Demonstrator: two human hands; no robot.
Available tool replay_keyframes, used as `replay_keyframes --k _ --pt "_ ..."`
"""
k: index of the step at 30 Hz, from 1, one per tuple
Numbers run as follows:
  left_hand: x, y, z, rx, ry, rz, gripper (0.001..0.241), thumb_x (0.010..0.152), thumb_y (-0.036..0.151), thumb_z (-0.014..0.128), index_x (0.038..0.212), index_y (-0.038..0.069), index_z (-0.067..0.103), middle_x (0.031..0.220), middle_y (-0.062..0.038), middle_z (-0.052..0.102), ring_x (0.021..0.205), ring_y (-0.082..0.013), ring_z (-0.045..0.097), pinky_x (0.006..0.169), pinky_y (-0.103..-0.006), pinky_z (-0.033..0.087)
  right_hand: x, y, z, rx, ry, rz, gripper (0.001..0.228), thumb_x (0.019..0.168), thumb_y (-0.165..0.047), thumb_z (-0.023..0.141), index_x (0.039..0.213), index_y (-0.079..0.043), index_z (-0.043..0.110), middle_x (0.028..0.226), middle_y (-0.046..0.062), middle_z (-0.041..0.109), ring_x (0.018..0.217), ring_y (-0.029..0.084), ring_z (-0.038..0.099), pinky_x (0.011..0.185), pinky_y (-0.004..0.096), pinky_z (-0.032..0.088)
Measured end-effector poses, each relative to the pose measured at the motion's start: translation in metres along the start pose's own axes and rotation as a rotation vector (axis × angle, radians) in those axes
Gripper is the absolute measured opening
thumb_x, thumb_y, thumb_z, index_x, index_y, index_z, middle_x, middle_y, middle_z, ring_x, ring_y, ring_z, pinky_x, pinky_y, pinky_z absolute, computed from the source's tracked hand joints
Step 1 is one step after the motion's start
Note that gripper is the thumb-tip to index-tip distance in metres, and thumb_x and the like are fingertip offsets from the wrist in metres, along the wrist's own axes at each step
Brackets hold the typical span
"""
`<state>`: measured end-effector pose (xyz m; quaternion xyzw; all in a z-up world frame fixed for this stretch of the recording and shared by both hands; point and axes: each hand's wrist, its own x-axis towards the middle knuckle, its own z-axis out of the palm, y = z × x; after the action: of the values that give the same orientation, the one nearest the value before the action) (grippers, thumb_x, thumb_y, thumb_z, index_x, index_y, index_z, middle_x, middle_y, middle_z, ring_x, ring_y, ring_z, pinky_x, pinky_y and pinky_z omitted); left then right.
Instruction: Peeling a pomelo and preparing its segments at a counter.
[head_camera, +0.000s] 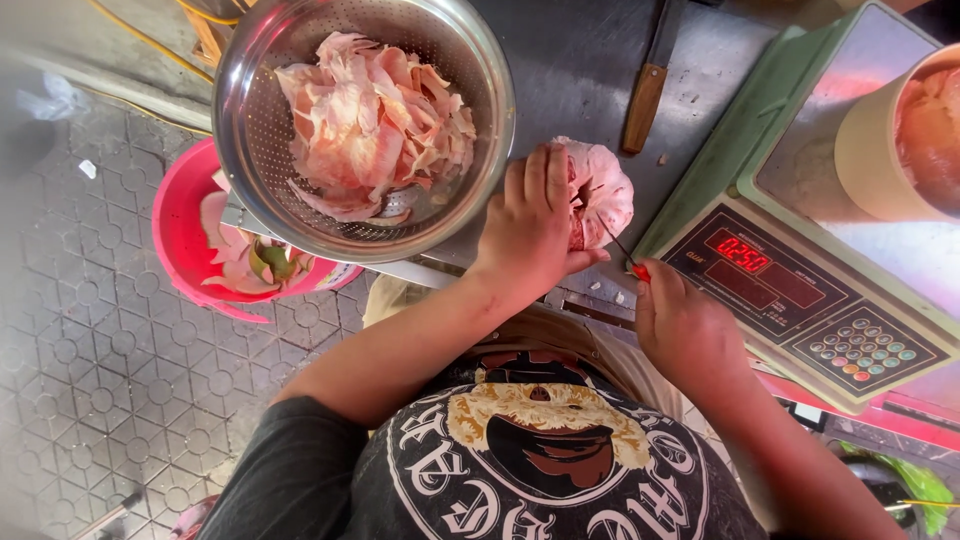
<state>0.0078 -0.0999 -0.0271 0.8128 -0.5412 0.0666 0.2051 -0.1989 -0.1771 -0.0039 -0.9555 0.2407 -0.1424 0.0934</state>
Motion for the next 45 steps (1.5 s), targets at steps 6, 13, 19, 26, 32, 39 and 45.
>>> replay_keyframes --k 6,13,19,26,32,39,45 --pt "0.009 0.008 -0.006 0.097 -0.063 -0.014 0.142 0.049 0.076 0.085 0.145 -0.012 0.029 0.142 -0.023 0.044 0.120 -0.0349 0.053 0.077 -0.0368 0.059 0.010 0.000 -0.006 -0.146 -0.125 0.067 0.015 0.098 -0.020 0.059 0.100 -0.005 0.061 0.061 0.016 0.065 0.051 0.034 0.065 0.047 0.046 0.051" --pt "0.016 0.012 -0.006 0.115 -0.115 -0.039 0.141 0.050 0.075 0.086 0.145 -0.013 0.030 0.140 -0.022 0.045 0.118 -0.0320 0.054 0.076 -0.0348 0.059 0.014 0.004 -0.005 -0.292 -0.202 0.060 0.024 0.100 -0.024 0.055 0.093 -0.002 0.056 0.056 0.015 0.063 0.047 0.034 0.064 0.043 0.045 0.052" --pt "0.012 0.017 -0.001 0.181 -0.103 -0.017 0.141 0.049 0.076 0.085 0.145 -0.012 0.031 0.140 -0.022 0.046 0.117 -0.0315 0.054 0.074 -0.0340 0.058 0.022 0.005 -0.022 -0.294 -0.400 0.094 0.030 0.102 -0.028 0.051 0.092 -0.001 0.055 0.057 0.017 0.065 0.051 0.036 0.067 0.048 0.047 0.054" --pt "0.017 0.014 0.001 0.182 -0.101 -0.019 0.141 0.050 0.076 0.085 0.144 -0.013 0.031 0.140 -0.023 0.045 0.115 -0.0312 0.054 0.072 -0.0331 0.058 0.016 0.010 0.008 -0.293 -0.358 0.100 0.028 0.102 -0.028 0.052 0.094 -0.001 0.054 0.056 0.017 0.065 0.050 0.035 0.067 0.046 0.046 0.054" --pt "0.020 0.009 -0.006 0.177 -0.121 0.005 0.138 0.052 0.075 0.085 0.142 -0.015 0.032 0.136 -0.023 0.047 0.109 -0.0300 0.055 0.070 -0.0317 0.058 0.009 0.020 0.046 -0.266 -0.156 0.039 0.024 0.102 -0.027 0.054 0.098 -0.003 0.055 0.053 0.014 0.062 0.045 0.032 0.064 0.041 0.043 0.052" --pt "0.039 0.007 -0.014 0.210 -0.195 0.045 0.132 0.055 0.080 0.081 0.135 -0.016 0.038 0.125 -0.020 0.051 0.102 -0.0268 0.057 0.067 -0.0304 0.058 0.011 0.037 0.088 -0.242 -0.037 0.056 0.023 0.099 -0.026 0.057 0.099 -0.003 0.053 0.057 0.015 0.063 0.047 0.033 0.065 0.043 0.044 0.052" --pt "0.061 -0.001 -0.006 0.194 -0.282 0.095 0.123 0.059 0.084 0.079 0.123 -0.016 0.046 0.118 -0.020 0.054 0.102 -0.0300 0.056 0.075 -0.0325 0.057 0.026 0.023 0.063 -0.065 -0.043 0.104 0.023 0.102 -0.024 0.055 0.097 -0.002 0.051 0.057 0.019 0.061 0.050 0.038 0.064 0.046 0.048 0.052"
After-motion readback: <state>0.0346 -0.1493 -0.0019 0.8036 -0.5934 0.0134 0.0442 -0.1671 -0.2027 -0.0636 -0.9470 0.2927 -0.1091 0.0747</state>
